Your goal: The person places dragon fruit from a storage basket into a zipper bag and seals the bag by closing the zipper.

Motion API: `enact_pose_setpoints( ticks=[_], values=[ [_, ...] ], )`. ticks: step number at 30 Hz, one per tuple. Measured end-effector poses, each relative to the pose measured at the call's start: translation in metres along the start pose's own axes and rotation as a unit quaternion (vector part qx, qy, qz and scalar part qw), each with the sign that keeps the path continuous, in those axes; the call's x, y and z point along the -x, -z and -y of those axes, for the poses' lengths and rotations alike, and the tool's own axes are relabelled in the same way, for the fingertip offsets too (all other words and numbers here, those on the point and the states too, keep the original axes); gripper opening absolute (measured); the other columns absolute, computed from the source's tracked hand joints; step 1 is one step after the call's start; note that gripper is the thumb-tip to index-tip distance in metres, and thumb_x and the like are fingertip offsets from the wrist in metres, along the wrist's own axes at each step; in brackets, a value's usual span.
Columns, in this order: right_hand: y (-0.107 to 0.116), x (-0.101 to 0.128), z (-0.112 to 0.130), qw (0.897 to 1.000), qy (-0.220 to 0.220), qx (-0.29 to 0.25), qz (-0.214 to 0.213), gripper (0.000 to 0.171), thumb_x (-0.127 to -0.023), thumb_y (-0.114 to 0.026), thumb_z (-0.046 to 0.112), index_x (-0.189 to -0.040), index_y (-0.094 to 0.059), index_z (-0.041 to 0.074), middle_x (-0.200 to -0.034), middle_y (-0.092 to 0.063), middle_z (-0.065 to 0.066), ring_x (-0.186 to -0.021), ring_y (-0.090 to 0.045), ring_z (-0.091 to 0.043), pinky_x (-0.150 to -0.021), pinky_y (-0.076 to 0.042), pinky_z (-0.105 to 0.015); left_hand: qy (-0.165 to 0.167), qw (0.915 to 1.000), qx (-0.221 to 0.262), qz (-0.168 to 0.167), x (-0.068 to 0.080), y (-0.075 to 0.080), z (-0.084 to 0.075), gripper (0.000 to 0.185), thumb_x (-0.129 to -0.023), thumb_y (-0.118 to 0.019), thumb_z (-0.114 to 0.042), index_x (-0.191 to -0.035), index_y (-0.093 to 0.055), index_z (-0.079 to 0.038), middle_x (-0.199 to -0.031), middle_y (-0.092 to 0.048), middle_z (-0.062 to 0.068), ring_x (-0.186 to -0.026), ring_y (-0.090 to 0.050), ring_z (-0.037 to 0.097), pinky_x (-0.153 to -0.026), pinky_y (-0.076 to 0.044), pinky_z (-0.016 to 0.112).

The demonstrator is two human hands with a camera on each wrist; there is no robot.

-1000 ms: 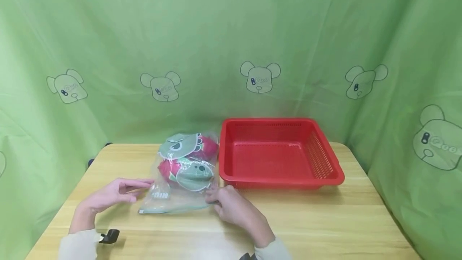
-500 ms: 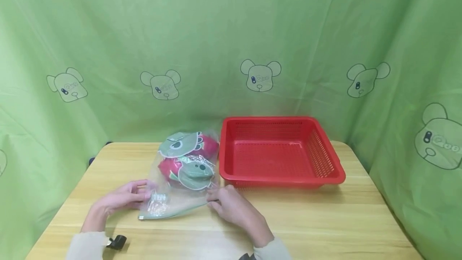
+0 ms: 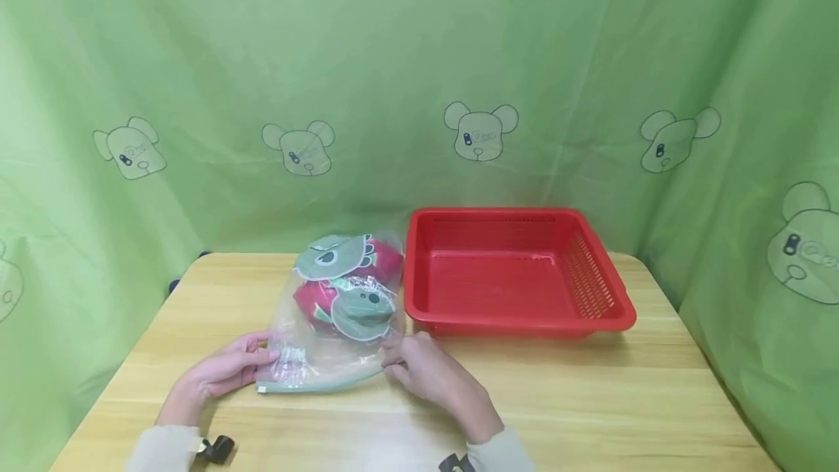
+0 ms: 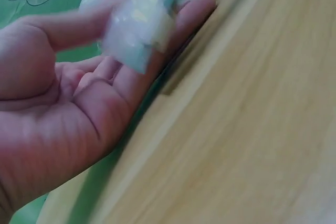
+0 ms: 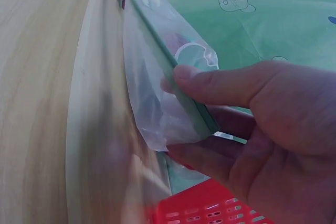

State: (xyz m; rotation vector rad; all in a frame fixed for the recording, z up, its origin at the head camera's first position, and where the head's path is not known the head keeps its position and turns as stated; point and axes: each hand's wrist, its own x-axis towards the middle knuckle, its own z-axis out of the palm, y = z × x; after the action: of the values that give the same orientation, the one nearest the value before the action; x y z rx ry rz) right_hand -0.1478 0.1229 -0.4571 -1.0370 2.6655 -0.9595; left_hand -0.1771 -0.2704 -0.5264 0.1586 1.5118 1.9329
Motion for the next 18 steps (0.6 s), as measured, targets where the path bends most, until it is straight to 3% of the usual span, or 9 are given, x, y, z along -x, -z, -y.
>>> enact_pose_setpoints(
  ticks=[5,8,12,15,18],
  values=[
    [0.0014,0.0022,-0.0009,1.000,0.008,0.002,-0.001,0.015,-0.092,-0.074,0.005,-0.106,-0.081,0.006,-0.132,-0.067,-0.015,-0.124,-0.063,-0.031,-0.098,-0.055,-0.040,-0.002,1.0000,-0.002,0.002,0.0006,-0.0011,-0.0048,0.054,-0.104,-0.051,-0.001,-0.153,-0.031,0.009,-0.124,-0.068,0.012,-0.107,-0.071,0.025,-0.101,-0.053,0.043],
    [0.0008,0.0033,-0.0001,1.000,0.004,-0.003,0.001,0.013,-0.091,-0.075,0.003,-0.101,-0.081,0.006,-0.132,-0.067,-0.016,-0.120,-0.066,-0.031,-0.088,-0.059,-0.030,-0.006,0.9999,-0.003,0.012,0.0022,-0.0004,-0.0067,0.041,-0.105,-0.050,-0.002,-0.145,-0.046,0.006,-0.124,-0.069,0.013,-0.107,-0.071,0.027,-0.100,-0.053,0.045],
    [-0.0011,0.0035,0.0004,1.000,0.004,-0.002,0.000,0.007,-0.092,-0.075,0.006,-0.094,-0.081,0.007,-0.130,-0.068,-0.015,-0.113,-0.070,-0.028,-0.076,-0.057,-0.023,-0.008,0.9998,-0.014,0.012,0.0052,-0.0015,-0.0075,0.056,-0.103,-0.051,0.001,-0.154,-0.028,0.009,-0.122,-0.069,0.013,-0.108,-0.070,0.025,-0.102,-0.052,0.044],
    [-0.0033,0.0011,0.0022,1.000,0.011,0.003,-0.024,0.008,-0.093,-0.074,0.006,-0.097,-0.081,0.006,-0.118,-0.074,-0.011,-0.103,-0.073,-0.021,-0.078,-0.059,-0.023,-0.008,0.9999,-0.013,0.007,0.0061,-0.0033,-0.0080,0.072,-0.101,-0.053,0.003,-0.158,-0.009,0.009,-0.123,-0.068,0.011,-0.111,-0.068,0.023,-0.104,-0.051,0.043],
    [-0.0053,-0.0023,0.0070,0.998,-0.008,-0.006,-0.066,0.012,-0.093,-0.074,0.007,-0.104,-0.080,0.006,-0.098,-0.078,-0.004,-0.082,-0.069,-0.012,-0.072,-0.059,-0.026,-0.006,1.0000,-0.003,0.004,0.0052,-0.0046,-0.0081,0.078,-0.101,-0.054,0.003,-0.159,-0.004,0.008,-0.126,-0.066,0.011,-0.113,-0.067,0.023,-0.105,-0.051,0.043]
  ],
)
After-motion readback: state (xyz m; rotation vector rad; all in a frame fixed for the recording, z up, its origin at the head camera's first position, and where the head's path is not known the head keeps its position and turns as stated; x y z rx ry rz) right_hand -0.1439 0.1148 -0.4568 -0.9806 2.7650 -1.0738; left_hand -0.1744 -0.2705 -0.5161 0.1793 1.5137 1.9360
